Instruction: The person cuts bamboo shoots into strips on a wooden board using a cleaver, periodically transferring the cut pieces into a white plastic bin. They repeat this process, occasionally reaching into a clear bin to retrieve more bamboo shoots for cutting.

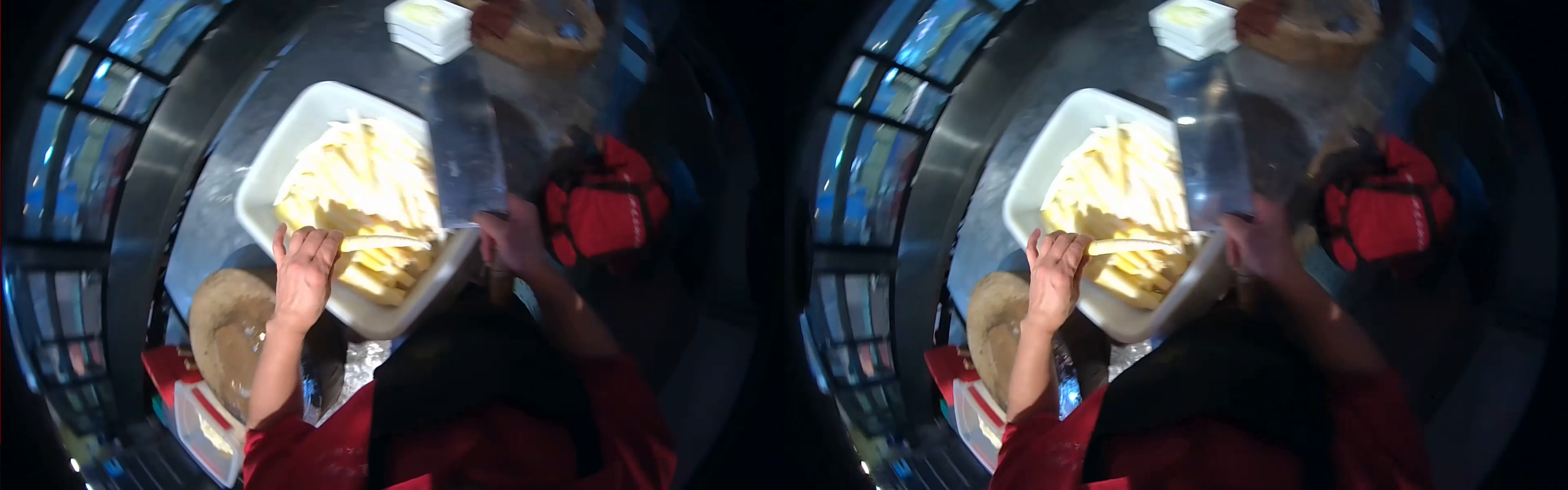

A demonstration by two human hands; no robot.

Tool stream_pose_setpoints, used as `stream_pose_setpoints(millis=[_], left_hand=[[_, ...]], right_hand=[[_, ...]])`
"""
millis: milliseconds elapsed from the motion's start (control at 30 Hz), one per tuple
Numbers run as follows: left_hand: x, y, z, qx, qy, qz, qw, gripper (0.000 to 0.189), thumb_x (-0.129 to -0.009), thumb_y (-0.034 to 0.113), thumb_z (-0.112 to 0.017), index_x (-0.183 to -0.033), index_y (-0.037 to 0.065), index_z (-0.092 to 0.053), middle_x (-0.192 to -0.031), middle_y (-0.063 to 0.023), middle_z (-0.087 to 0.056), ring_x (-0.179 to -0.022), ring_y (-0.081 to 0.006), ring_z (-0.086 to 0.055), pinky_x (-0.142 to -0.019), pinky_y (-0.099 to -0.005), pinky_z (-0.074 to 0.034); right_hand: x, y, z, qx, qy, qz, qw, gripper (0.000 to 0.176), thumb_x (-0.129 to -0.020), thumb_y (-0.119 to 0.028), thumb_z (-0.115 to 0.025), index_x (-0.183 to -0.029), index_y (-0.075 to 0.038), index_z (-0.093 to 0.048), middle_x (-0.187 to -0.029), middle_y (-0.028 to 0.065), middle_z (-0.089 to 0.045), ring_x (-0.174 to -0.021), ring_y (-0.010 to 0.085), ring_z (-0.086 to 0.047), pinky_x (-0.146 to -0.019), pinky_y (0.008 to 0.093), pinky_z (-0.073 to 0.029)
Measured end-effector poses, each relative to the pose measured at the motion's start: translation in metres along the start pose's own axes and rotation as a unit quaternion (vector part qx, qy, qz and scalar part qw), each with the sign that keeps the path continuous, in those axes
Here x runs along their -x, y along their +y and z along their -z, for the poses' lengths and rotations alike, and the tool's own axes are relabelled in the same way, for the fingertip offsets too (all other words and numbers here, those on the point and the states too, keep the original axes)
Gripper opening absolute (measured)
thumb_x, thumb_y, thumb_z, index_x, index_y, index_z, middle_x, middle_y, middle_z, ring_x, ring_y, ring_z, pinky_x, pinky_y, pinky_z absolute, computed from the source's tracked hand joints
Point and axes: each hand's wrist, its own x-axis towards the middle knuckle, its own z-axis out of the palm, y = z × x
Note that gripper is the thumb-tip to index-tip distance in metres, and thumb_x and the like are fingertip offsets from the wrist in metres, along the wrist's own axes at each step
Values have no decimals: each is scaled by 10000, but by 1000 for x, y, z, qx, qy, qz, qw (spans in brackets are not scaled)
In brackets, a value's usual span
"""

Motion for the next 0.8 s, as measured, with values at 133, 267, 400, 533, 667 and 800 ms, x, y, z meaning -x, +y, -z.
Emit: stream_pose_setpoints(millis=[133, 267, 400, 533, 667, 800], left_hand=[[76, -15, 46, -33, 52, 167, 984, 310, -807, 73, -669, -1112, 97, -621, -1005, -62, -628, -982, -267, -579, -1017, -520, -336], [169, -5, 59, -13, 111, 383, 917, 303, -796, 57, -680, -1093, 94, -638, -1011, -102, -635, -958, -293, -587, -910, -455, -424], [250, 22, 24, -13, 182, 526, 831, 281, -777, 58, -696, -1055, 82, -666, -978, -123, -628, -933, -312, -583, -810, -421, -462], [275, 38, 11, -43, 193, 546, 814, 300, -727, 52, -722, -1025, 59, -686, -935, -135, -610, -906, -335, -571, -794, -414, -476], [277, 40, 16, -14, 193, 553, 811, 307, -734, 59, -719, -1038, 44, -672, -943, -136, -606, -922, -340, -570, -808, -423, -475], [284, 44, 14, 24, 200, 544, 815, 313, -742, 76, -719, -1046, 34, -662, -948, -135, -607, -929, -342, -568, -810, -423, -472]], right_hand=[[2, -5, 0, 30, -17, 20, 999, 70, -832, -84, -554, -797, -24, -558, -548, 30, -514, -394, 128, -501, -382, 278, -402], [4, -28, -28, 75, -88, 44, 992, 52, -834, -49, -546, -847, -2, -567, -555, 34, -522, -395, 118, -498, -376, 270, -400], [31, -53, -85, 126, -231, 49, 963, 66, -857, -37, -544, -882, 17, -572, -555, 40, -531, -406, 110, -505, -383, 261, -399], [61, -60, -143, 258, -402, 81, 875, 144, -876, -82, -565, -794, 33, -533, -523, 78, -533, -409, 148, -524, -404, 301, -407], [77, -55, -176, 353, -500, 196, 766, 182, -869, -100, -575, -801, 57, -514, -552, 189, -543, -465, 305, -577, -462, 376, -431], [78, -37, -187, 412, -568, 324, 634, 203, -908, -123, -567, -798, 22, -477, -558, 110, -545, -444, 144, -562, -441, 330, -445]])
